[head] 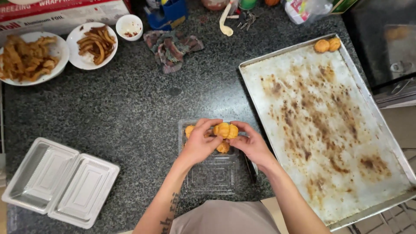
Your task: The person is packing small round pastries from a large baking tray into individual plastic clamshell containers and stapling them shut.
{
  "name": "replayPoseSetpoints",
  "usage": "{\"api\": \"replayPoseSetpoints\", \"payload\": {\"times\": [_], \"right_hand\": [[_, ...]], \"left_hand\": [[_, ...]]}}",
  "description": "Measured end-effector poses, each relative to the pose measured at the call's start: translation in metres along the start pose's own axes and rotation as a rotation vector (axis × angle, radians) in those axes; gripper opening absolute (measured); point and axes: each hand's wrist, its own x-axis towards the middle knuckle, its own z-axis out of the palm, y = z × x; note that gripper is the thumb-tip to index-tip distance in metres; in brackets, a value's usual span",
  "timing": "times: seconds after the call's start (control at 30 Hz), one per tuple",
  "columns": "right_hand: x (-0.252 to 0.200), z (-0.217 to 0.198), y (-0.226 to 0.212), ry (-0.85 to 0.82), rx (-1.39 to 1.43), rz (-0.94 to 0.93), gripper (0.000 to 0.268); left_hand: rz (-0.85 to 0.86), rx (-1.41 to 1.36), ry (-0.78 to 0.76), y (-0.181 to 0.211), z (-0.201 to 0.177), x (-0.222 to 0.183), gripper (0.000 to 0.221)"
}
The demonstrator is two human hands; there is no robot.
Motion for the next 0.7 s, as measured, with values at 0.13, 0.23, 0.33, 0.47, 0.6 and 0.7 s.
{"api": "replayPoseSetpoints", "payload": {"times": [0.13,0.23,0.33,0.47,0.6,0.7], "right_hand": [[0.008,-0.002,-0.001,-0.013,-0.048,0.004,0.070],[0.017,-0.006,-0.004,-0.029,-0.156,-0.009,0.069],[0.023,-0.009,-0.006,-0.011,-0.497,-0.072,0.070],[0.030,-0.010,-0.003,0.009,-0.817,-0.232,0.062],[0.034,-0.014,0.009,-0.011,-1.031,-0.398,0.052],[0.028,-0.007,0.008,-0.008,-1.147,-0.478,0.052]], "left_hand": [[0.012,0.073,0.008,0.009,-0.002,0.002,0.059],[0.187,0.444,0.035,0.021,-0.008,0.001,0.073],[0.150,0.571,-0.021,0.023,-0.012,0.002,0.081],[0.150,0.671,-0.024,0.008,-0.014,0.003,0.082],[0.165,0.780,0.008,0.007,-0.014,0.003,0.079],[0.233,0.837,0.011,-0.011,-0.015,0.004,0.084]]}}
